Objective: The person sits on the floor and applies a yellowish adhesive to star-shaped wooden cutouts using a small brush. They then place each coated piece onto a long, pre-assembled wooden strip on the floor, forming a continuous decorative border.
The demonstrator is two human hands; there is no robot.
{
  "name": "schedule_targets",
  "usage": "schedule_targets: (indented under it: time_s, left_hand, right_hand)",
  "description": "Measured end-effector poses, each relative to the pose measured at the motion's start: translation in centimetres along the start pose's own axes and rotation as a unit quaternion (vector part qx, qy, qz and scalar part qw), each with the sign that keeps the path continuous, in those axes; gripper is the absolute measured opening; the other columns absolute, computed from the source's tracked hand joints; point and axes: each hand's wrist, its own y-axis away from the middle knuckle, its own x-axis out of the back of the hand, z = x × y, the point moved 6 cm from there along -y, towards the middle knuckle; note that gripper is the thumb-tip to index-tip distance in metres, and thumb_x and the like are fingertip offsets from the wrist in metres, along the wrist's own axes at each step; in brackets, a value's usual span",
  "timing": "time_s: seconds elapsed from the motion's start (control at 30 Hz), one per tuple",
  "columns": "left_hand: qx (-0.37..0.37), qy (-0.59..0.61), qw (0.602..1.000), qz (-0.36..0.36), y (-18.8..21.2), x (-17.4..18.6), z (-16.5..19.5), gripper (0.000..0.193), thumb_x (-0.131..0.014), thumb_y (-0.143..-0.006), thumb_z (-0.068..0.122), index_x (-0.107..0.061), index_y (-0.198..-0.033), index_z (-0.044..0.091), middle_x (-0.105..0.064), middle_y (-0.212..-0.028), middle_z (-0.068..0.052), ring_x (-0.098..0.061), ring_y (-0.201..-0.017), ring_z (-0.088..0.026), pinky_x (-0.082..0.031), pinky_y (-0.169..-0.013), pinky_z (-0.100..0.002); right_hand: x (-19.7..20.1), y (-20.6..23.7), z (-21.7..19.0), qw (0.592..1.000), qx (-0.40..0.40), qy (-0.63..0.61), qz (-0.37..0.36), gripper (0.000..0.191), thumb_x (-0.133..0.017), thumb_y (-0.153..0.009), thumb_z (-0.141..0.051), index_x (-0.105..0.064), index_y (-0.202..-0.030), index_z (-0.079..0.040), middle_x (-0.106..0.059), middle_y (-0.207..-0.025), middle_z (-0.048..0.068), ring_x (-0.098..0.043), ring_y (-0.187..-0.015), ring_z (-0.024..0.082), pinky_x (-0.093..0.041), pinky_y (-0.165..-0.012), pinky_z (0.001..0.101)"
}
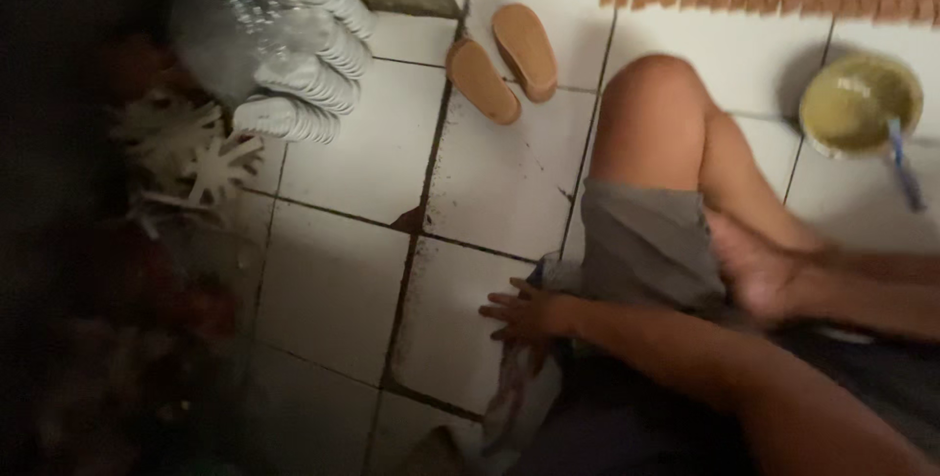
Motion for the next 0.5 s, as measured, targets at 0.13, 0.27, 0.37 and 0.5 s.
schedule_targets:
  time_s: [0.13,0.27,0.37,0.5]
  left_hand:
    - [-0.079,0.219,0.971,0.051,1.9,4.9,8.7,0.018,-0.061,-0.098,0.008,-0.067,-0.113,0.000,-0.066,-0.100,-0.002,-0.062,-0.091,-0.012,-0.053,-0.082,-0.028]
    - [-0.160,0.438,0.884,-0.042,9.7,7.4,20.3,0.019,-0.061,-0.097,0.006,-0.067,-0.114,0.000,-0.066,-0.101,-0.001,-0.062,-0.091,-0.011,-0.053,-0.083,-0.027]
    - [-0.228,0.577,0.743,-0.250,19.1,8.0,32.3,0.019,-0.062,-0.097,0.005,-0.067,-0.115,0.000,-0.066,-0.102,-0.001,-0.062,-0.092,-0.011,-0.053,-0.083,-0.026]
    - [-0.309,0.604,0.530,-0.509,31.4,9.8,47.2,0.020,-0.062,-0.096,0.003,-0.067,-0.115,0.000,-0.066,-0.102,-0.001,-0.062,-0.092,-0.010,-0.053,-0.083,-0.025]
  right_hand:
    - [2.4,4.5,1.3,0.966,-0.021,-0.240,0.096,0.072,-0.059,-0.095,-0.057,-0.044,-0.151,-0.016,-0.047,-0.148,0.010,-0.045,-0.137,0.028,-0.036,-0.112,0.0462]
    - [6.1,13.2,7.8,0.757,-0.026,-0.568,0.323,0.066,-0.061,-0.097,-0.047,-0.050,-0.151,-0.009,-0.068,-0.132,0.012,-0.064,-0.123,0.026,-0.053,-0.102,0.0402]
    - [8.2,21.8,11.5,0.626,-0.045,-0.599,0.497,0.068,-0.059,-0.101,-0.042,-0.039,-0.158,-0.009,-0.064,-0.132,0.009,-0.060,-0.122,0.022,-0.050,-0.101,0.0360]
    - [7.2,32.1,10.4,0.465,0.111,-0.726,0.495,0.062,-0.054,-0.105,-0.036,-0.038,-0.158,-0.009,-0.063,-0.135,0.007,-0.062,-0.123,0.020,-0.052,-0.101,0.0348]
